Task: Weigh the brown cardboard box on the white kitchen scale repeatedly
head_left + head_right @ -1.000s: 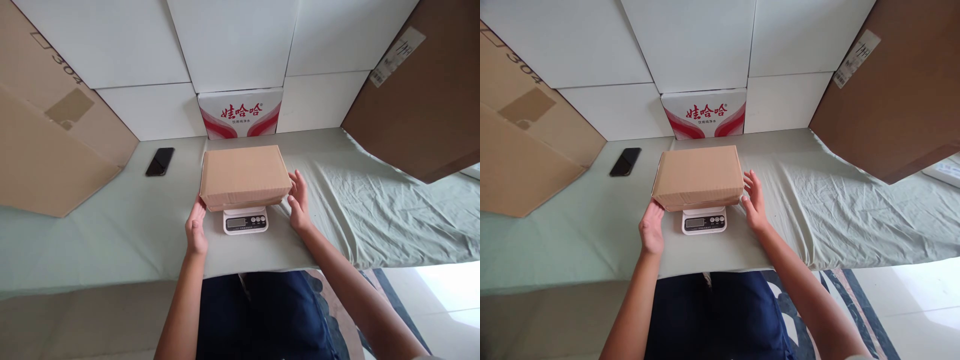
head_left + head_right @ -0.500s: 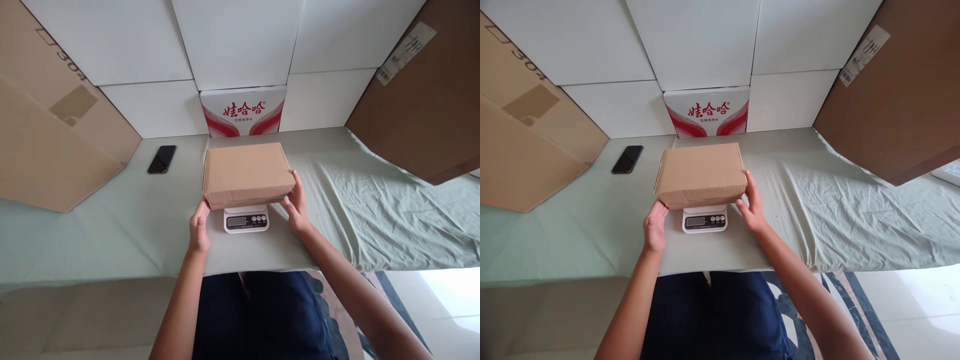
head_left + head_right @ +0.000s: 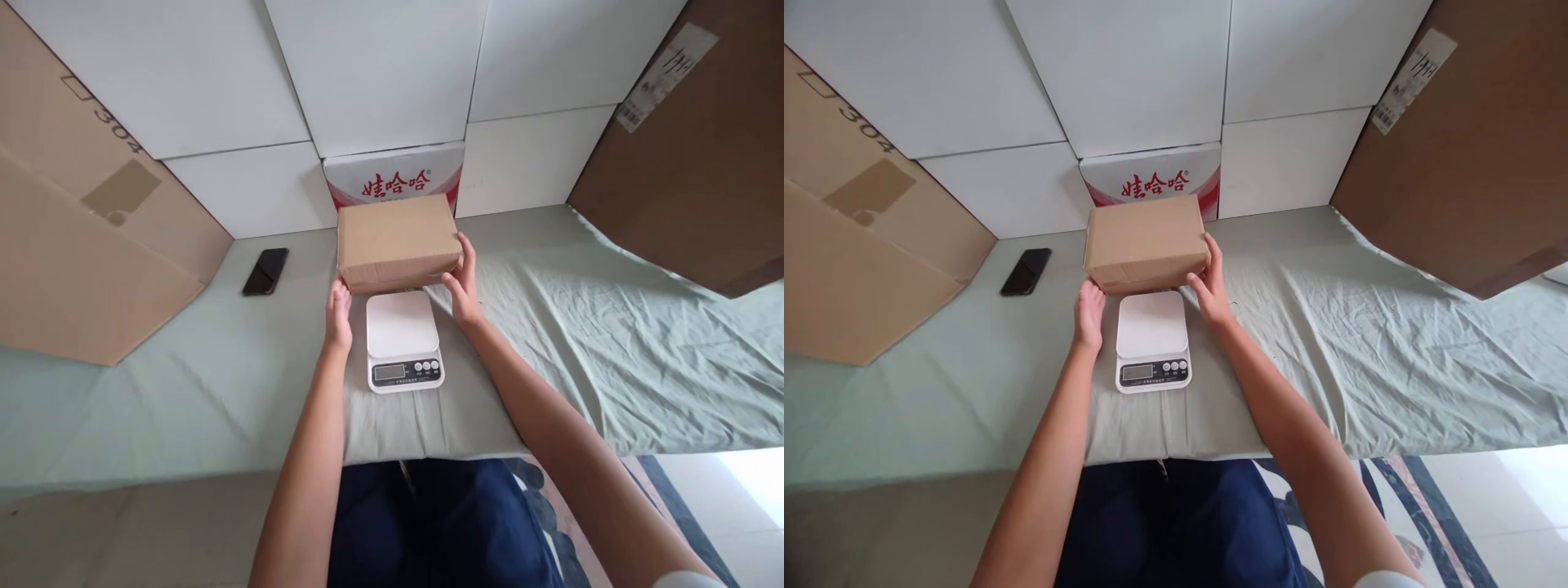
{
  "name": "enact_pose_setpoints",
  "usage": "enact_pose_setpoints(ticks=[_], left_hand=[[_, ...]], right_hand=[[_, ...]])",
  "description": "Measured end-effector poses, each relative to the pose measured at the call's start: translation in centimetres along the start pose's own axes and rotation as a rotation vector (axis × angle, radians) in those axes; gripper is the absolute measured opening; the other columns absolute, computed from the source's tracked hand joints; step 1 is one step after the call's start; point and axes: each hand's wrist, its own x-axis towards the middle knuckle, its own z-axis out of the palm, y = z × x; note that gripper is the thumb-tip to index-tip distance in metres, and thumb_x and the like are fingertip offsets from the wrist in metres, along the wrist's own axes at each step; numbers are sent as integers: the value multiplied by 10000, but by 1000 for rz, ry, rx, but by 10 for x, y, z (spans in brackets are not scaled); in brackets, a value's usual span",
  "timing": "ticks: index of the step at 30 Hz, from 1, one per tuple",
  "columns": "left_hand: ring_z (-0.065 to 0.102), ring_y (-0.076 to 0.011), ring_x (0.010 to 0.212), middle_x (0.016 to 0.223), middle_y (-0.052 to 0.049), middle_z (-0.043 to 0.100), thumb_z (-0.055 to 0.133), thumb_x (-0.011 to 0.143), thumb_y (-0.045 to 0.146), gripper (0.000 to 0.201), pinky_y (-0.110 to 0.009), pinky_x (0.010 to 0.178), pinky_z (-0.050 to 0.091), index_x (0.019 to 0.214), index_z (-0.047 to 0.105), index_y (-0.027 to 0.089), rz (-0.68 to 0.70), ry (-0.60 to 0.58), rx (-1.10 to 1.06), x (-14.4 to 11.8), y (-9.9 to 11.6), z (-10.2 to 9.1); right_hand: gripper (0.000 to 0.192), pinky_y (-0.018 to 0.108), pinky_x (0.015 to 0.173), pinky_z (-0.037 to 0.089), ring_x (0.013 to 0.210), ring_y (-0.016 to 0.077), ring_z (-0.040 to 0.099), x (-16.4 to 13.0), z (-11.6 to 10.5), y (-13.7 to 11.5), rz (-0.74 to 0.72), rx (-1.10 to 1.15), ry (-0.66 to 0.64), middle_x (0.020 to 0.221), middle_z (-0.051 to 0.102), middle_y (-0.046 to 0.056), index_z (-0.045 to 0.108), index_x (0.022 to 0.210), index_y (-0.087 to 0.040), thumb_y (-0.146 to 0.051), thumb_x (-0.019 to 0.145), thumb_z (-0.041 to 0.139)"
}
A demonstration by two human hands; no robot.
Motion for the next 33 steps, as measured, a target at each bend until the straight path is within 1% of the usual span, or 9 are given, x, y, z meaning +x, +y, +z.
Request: enact_pose_setpoints(ticks=[4, 10, 12, 14, 16, 18, 22, 28, 33], left_hand=[[430, -347, 1577, 1643, -195, 521, 554, 758, 956, 1026, -486, 1295, 333, 1490, 617, 241, -53, 18, -16, -1, -22, -3], [498, -335, 1535, 1580, -190, 594, 563, 825, 894, 934, -463, 1278, 376, 1467, 641, 220, -49, 34, 5, 1, -25, -4], [446, -316, 1571, 1636, -177, 535, 585, 867, 831, 889, -451, 1299, 341, 1514, 598, 222, -17, 40, 11, 2, -22, -5], [362, -290, 1617, 1721, -149, 414, 567, 904, 791, 863, -436, 1317, 301, 1575, 530, 250, 34, 73, -6, 2, -19, -9], [296, -271, 1642, 1765, -118, 326, 527, 917, 790, 855, -426, 1321, 287, 1608, 482, 290, 72, 120, -27, 3, -16, -14], [267, -267, 1649, 1771, -106, 313, 507, 911, 801, 853, -424, 1317, 290, 1611, 475, 314, 85, 152, -29, 3, -14, -17], [287, -273, 1642, 1753, -127, 348, 539, 899, 795, 857, -420, 1309, 303, 1593, 503, 293, 67, 152, -26, 3, -13, -14], [337, -287, 1624, 1736, -150, 380, 545, 902, 796, 868, -407, 1299, 326, 1581, 525, 255, 40, 134, -17, 5, -14, -7], [357, -294, 1616, 1724, -141, 407, 548, 897, 806, 855, -417, 1302, 317, 1561, 552, 269, 26, 111, -8, 5, -14, -6]], right_hand=[[980, 627, 1263, 383, 1477, 364, 510, -8, -1, 16, 81, 39, -6, 1607, 521, 116, 191, 1622, -325, -823, 863, 558], [840, 669, 1207, 426, 1387, 361, 594, -8, -2, 19, 157, 91, -24, 1525, 614, 131, 241, 1579, -303, -717, 915, 548], [835, 667, 1237, 401, 1479, 355, 531, -7, -4, 21, 149, 86, -17, 1620, 530, 123, 220, 1595, -330, -707, 925, 547], [852, 656, 1289, 340, 1616, 336, 374, -8, -8, 24, 120, 59, 30, 1751, 346, 81, 174, 1622, -387, -714, 930, 548], [869, 655, 1319, 291, 1687, 315, 227, -8, -14, 28, 109, 26, 88, 1817, 171, 21, 124, 1639, -452, -729, 932, 546], [872, 677, 1311, 296, 1700, 316, 186, -8, -19, 33, 121, 0, 120, 1830, 103, -4, 88, 1649, -485, -743, 938, 523], [855, 677, 1299, 328, 1698, 305, 201, -8, -24, 38, 131, -24, 112, 1827, 130, 10, 76, 1668, -467, -740, 963, 477], [856, 676, 1311, 303, 1671, 300, 280, -6, -22, 40, 197, 58, 131, 1817, 196, 26, 200, 1652, -442, -712, 924, 562], [796, 623, 1297, 375, 1644, 257, 349, -4, -22, 44, 215, 83, 67, 1762, 355, 12, 235, 1647, -447, -663, 945, 543]])
